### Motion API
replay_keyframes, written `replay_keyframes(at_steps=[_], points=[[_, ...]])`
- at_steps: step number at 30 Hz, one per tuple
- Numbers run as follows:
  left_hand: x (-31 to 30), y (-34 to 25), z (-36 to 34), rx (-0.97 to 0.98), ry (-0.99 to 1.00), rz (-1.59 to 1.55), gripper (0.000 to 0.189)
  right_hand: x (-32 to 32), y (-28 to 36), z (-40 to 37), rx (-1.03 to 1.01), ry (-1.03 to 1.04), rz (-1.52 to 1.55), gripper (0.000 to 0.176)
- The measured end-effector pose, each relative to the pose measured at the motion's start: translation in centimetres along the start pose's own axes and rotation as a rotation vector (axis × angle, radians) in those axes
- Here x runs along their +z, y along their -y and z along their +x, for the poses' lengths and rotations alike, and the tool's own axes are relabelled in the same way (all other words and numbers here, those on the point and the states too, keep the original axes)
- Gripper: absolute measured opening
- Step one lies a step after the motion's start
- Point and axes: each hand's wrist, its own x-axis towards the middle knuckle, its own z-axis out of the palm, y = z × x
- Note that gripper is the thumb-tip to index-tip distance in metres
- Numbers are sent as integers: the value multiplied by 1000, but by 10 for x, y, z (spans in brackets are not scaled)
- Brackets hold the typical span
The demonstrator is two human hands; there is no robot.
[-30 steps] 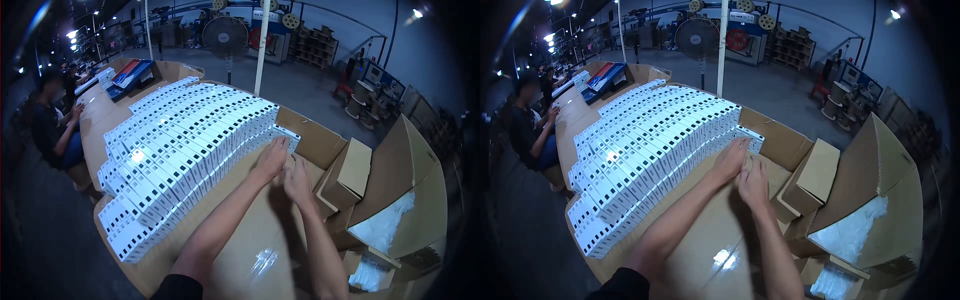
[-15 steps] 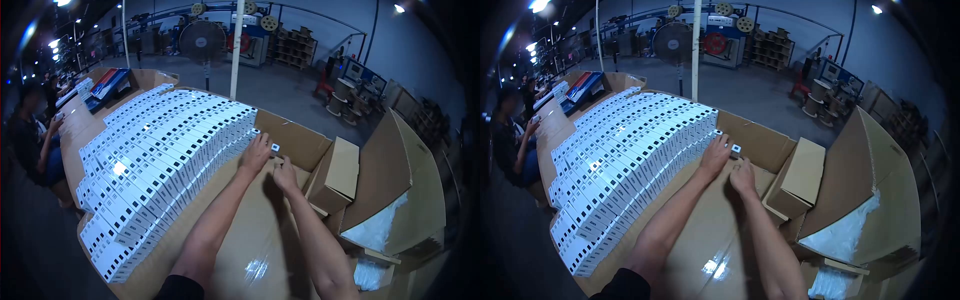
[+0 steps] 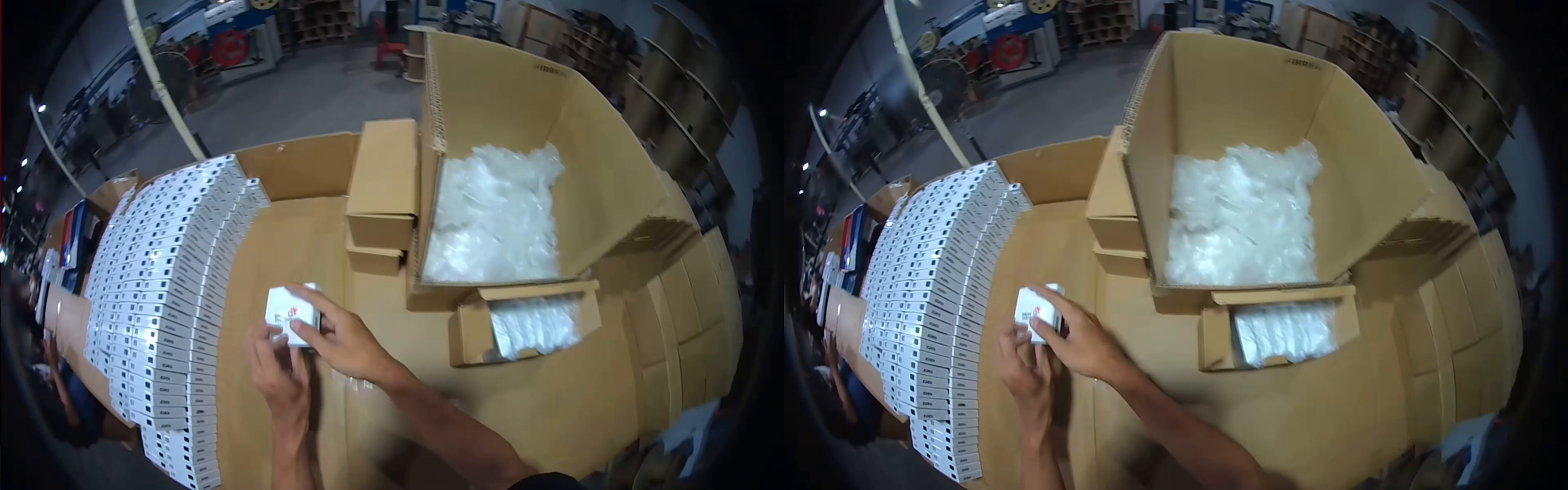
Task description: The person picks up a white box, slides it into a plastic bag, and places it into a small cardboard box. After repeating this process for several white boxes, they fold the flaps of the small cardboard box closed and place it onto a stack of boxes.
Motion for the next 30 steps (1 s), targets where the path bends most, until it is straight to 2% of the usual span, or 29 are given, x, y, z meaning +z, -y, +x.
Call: replay_keyframes(at_steps=[2,3,4,10,12,13,16,18,19,21,22,24,26,28,29,30], points=[[-12,-29,-33,135,-39,52,28,-18,14,-43,89,169,92,42],[-15,-44,-48,102,-31,20,34,-28,14,-59,-1,185,39,32],[-17,-57,-61,99,6,-13,35,-44,48,-74,200,207,-32,24],[-40,-144,-68,211,342,-172,34,-111,106,-153,93,199,-199,18],[-45,-170,-52,248,421,-226,32,-135,152,-172,224,152,-207,18],[-38,-177,-42,308,382,-254,24,-152,157,-180,103,133,-351,19],[-3,-208,8,392,287,-296,18,-199,190,-193,-17,-71,-625,26],[37,-233,48,372,398,-354,18,-224,202,-194,-169,-317,-765,29],[65,-237,69,465,452,-318,22,-224,223,-190,-42,-424,-947,30],[137,-233,105,586,536,-227,27,-243,219,-169,-267,-497,-965,28],[175,-229,118,610,569,-173,30,-248,220,-157,-300,-514,-983,28],[243,-220,135,643,510,-36,32,-261,219,-132,-260,-566,-1049,29],[289,-206,144,644,624,-53,31,-269,211,-107,-231,-593,-1066,30],[302,-203,149,600,757,-80,30,-281,203,-83,-218,-613,-1050,31],[301,-203,154,557,830,-95,28,-291,201,-73,-120,-571,-1061,32],[296,-207,160,517,903,-114,27,-301,187,-64,-152,-574,-1132,36]])
